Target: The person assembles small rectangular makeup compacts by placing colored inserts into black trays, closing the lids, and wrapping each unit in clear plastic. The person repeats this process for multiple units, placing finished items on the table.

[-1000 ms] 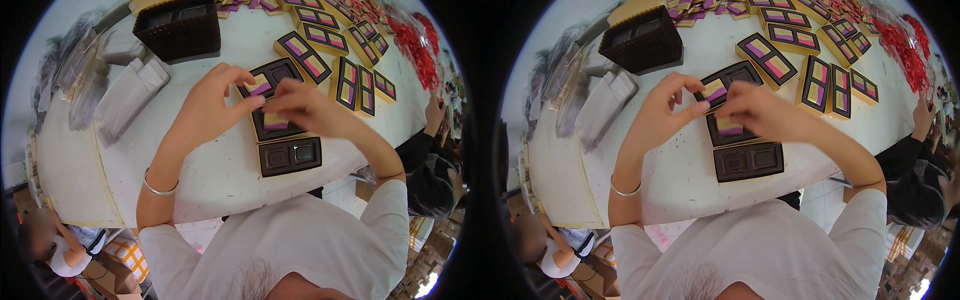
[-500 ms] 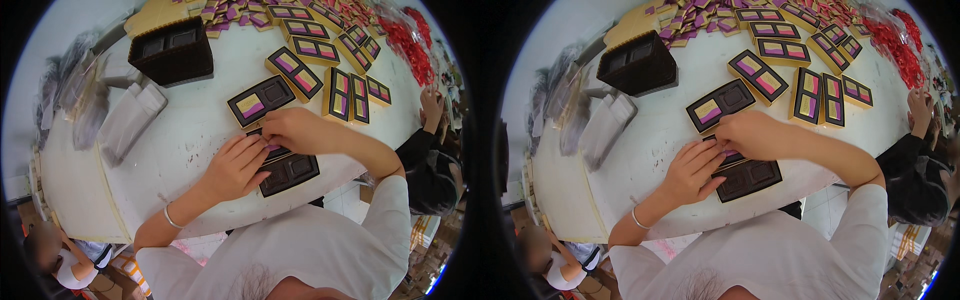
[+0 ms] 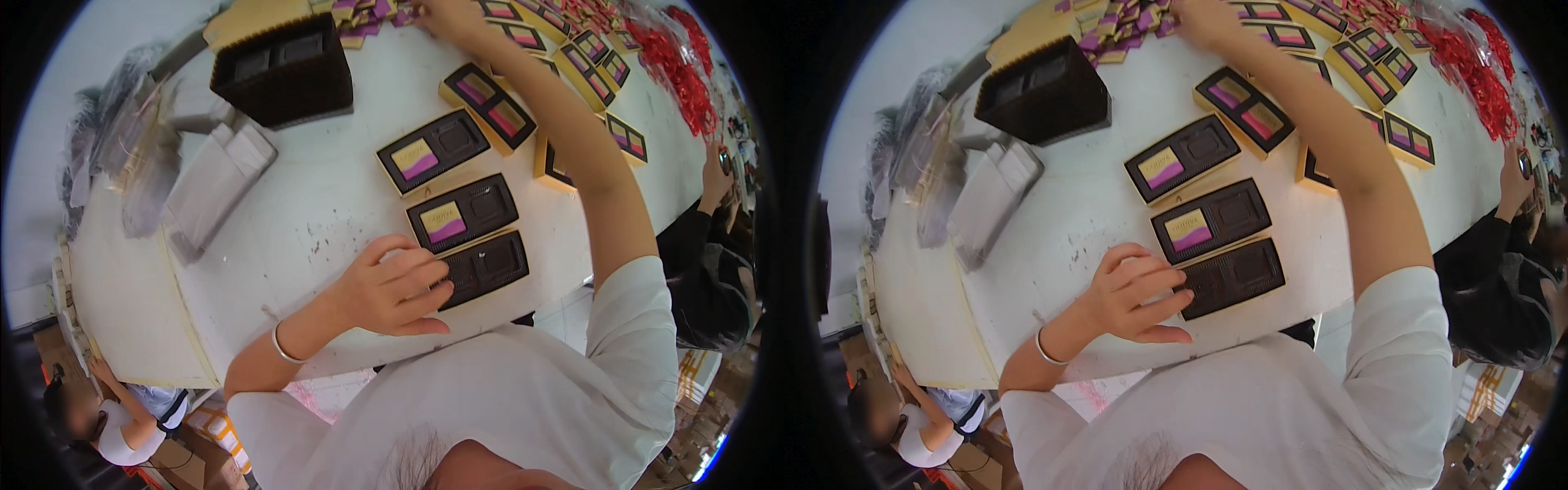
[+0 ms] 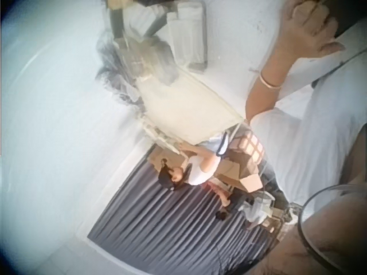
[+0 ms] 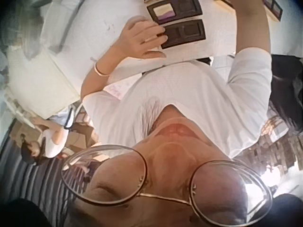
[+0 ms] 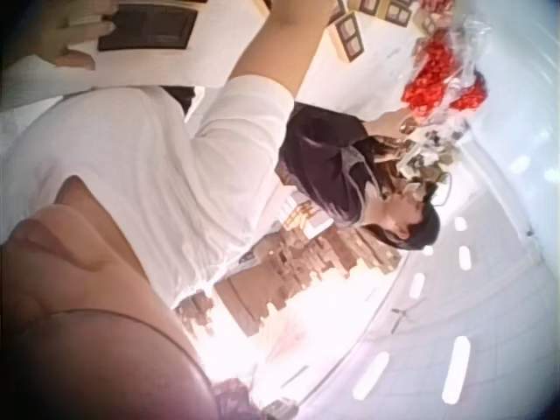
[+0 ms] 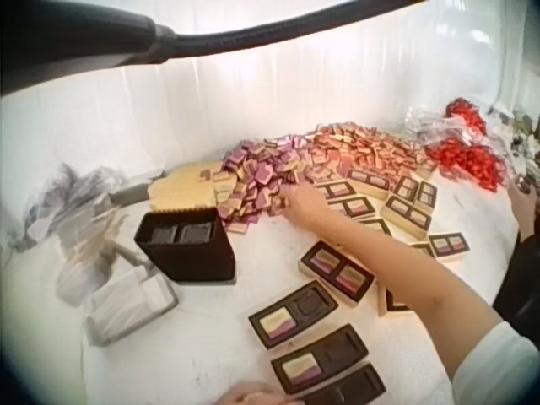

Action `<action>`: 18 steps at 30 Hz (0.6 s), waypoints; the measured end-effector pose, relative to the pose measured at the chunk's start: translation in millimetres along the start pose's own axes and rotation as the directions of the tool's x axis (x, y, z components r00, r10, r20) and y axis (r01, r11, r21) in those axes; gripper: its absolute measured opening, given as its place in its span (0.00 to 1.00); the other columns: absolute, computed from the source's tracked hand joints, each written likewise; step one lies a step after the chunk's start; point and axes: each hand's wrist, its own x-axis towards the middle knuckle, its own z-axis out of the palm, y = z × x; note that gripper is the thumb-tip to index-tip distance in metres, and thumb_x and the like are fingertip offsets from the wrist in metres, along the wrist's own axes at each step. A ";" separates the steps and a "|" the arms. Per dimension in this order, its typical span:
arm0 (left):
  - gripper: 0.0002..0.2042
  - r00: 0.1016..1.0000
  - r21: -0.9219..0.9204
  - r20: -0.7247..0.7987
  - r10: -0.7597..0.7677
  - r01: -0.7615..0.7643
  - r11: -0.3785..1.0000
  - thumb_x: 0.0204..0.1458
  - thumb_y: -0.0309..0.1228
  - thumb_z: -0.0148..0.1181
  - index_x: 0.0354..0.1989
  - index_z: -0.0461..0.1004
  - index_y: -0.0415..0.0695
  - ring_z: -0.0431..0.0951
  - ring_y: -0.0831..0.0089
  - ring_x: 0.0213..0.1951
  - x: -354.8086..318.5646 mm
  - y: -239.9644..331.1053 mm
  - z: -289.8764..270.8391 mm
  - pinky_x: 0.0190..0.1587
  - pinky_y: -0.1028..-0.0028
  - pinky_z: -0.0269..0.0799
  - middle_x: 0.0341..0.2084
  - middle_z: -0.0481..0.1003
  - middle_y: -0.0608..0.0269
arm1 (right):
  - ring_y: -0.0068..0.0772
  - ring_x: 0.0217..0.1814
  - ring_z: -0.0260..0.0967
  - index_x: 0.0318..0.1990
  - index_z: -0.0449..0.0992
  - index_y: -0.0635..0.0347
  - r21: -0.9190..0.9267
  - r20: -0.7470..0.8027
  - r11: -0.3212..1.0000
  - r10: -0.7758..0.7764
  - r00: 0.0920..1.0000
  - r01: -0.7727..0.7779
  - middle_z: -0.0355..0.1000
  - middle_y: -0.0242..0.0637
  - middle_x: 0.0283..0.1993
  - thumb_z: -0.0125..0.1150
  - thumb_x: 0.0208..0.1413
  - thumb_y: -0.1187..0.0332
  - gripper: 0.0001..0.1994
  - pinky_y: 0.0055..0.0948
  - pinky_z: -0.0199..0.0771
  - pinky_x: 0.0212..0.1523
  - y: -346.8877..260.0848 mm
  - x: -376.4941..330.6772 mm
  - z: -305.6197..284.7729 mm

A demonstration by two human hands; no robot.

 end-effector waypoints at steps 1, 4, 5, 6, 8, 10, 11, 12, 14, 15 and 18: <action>0.16 0.999 0.038 0.001 0.047 -0.047 0.998 0.45 0.47 0.61 0.31 0.71 0.46 0.71 0.67 0.40 0.6 3.5 3.2 0.47 0.63 0.65 0.36 0.71 0.65 | 0.43 0.34 0.74 0.34 0.76 0.61 0.069 -0.023 0.992 -0.106 0.994 0.107 0.74 0.46 0.29 0.63 0.45 0.65 0.10 0.37 0.72 0.34 3.5 -4.7 -10.0; 0.17 0.996 0.042 0.052 -0.079 0.076 0.996 0.43 0.47 0.63 0.29 0.69 0.47 0.71 0.66 0.41 -3.6 6.0 -2.5 0.48 0.62 0.65 0.36 0.71 0.64 | 0.30 0.38 0.69 0.42 0.76 0.57 0.571 0.304 0.804 -0.398 0.866 0.169 0.75 0.33 0.37 0.59 0.49 0.74 0.11 0.29 0.70 0.44 -49.9 -80.1 -96.3; 0.19 0.991 -0.042 0.029 -0.131 0.132 0.990 0.41 0.49 0.65 0.30 0.69 0.48 0.71 0.60 0.44 -9.4 1.8 -0.7 0.46 0.61 0.64 0.42 0.72 0.58 | 0.33 0.41 0.70 0.40 0.76 0.58 0.690 0.270 0.694 -0.509 0.817 0.205 0.74 0.33 0.37 0.62 0.47 0.74 0.11 0.31 0.70 0.44 -51.1 -118.8 -108.5; 0.20 0.987 -0.050 0.013 -0.162 0.162 0.985 0.41 0.49 0.65 0.31 0.68 0.47 0.71 0.59 0.45 -7.4 -1.6 0.2 0.48 0.60 0.64 0.43 0.72 0.57 | 0.36 0.43 0.70 0.38 0.76 0.60 0.800 0.234 0.562 -0.615 0.753 0.210 0.74 0.33 0.36 0.65 0.44 0.74 0.11 0.33 0.70 0.44 -51.8 -156.4 -116.2; 0.21 0.976 -0.071 -0.015 -0.217 0.216 0.974 0.41 0.49 0.65 0.34 0.67 0.47 0.70 0.56 0.48 -0.4 -6.3 -1.1 0.50 0.57 0.62 0.45 0.71 0.56 | 0.43 0.42 0.68 0.38 0.75 0.63 0.665 0.121 0.526 -0.777 0.618 0.531 0.70 0.42 0.42 0.67 0.40 0.67 0.16 0.37 0.69 0.43 -60.7 -212.6 -120.3; 0.27 0.952 -0.024 0.144 -0.269 0.276 0.961 0.44 0.53 0.60 0.44 0.67 0.44 0.63 0.51 0.58 0.8 -3.5 0.8 0.59 0.49 0.52 0.54 0.66 0.52 | 0.43 0.41 0.66 0.39 0.75 0.64 0.658 0.112 0.592 -0.688 0.717 0.465 0.68 0.44 0.41 0.67 0.40 0.69 0.16 0.36 0.69 0.41 -72.8 -248.1 -112.4; 0.29 0.934 0.016 0.215 -0.286 0.289 0.957 0.45 0.55 0.58 0.48 0.67 0.44 0.60 0.51 0.60 2.9 -2.5 2.2 0.61 0.48 0.48 0.56 0.64 0.51 | 0.41 0.40 0.65 0.36 0.75 0.64 0.663 0.035 0.584 -0.650 0.759 0.469 0.66 0.41 0.39 0.65 0.40 0.69 0.14 0.35 0.67 0.39 -76.2 -256.7 -101.3; 0.32 0.911 0.060 0.284 -0.299 0.294 0.954 0.46 0.56 0.56 0.51 0.67 0.43 0.58 0.50 0.62 6.0 -3.8 2.5 0.62 0.47 0.45 0.58 0.62 0.51 | 0.39 0.39 0.64 0.34 0.75 0.64 0.663 -0.044 0.577 -0.605 0.795 0.477 0.65 0.38 0.37 0.63 0.39 0.70 0.12 0.33 0.66 0.38 -78.8 -259.6 -94.9; 0.35 0.892 0.068 0.327 -0.314 0.309 0.949 0.47 0.59 0.52 0.56 0.64 0.43 0.55 0.51 0.63 3.6 -3.9 2.9 0.63 0.46 0.41 0.61 0.59 0.51 | 0.37 0.38 0.63 0.32 0.75 0.63 0.624 -0.041 0.597 -0.620 0.784 0.505 0.64 0.36 0.35 0.61 0.40 0.69 0.10 0.32 0.63 0.38 -79.3 -258.0 -96.6; 0.37 0.886 0.073 0.345 -0.310 0.304 0.950 0.47 0.60 0.50 0.59 0.63 0.44 0.53 0.51 0.64 3.6 -5.9 2.1 0.64 0.45 0.40 0.62 0.58 0.51 | 0.36 0.37 0.63 0.31 0.75 0.62 0.593 -0.042 0.613 -0.625 0.779 0.523 0.64 0.36 0.34 0.59 0.40 0.69 0.09 0.31 0.62 0.37 -78.0 -255.0 -99.1; 0.38 0.869 0.105 0.378 -0.320 0.303 0.947 0.48 0.61 0.49 0.60 0.62 0.44 0.54 0.52 0.64 5.5 -6.8 -0.8 0.64 0.45 0.40 0.62 0.58 0.52 | 0.33 0.36 0.62 0.27 0.73 0.57 0.364 -0.010 0.591 -0.770 0.638 0.720 0.63 0.33 0.30 0.58 0.40 0.67 0.06 0.30 0.61 0.38 -83.0 -263.2 -99.7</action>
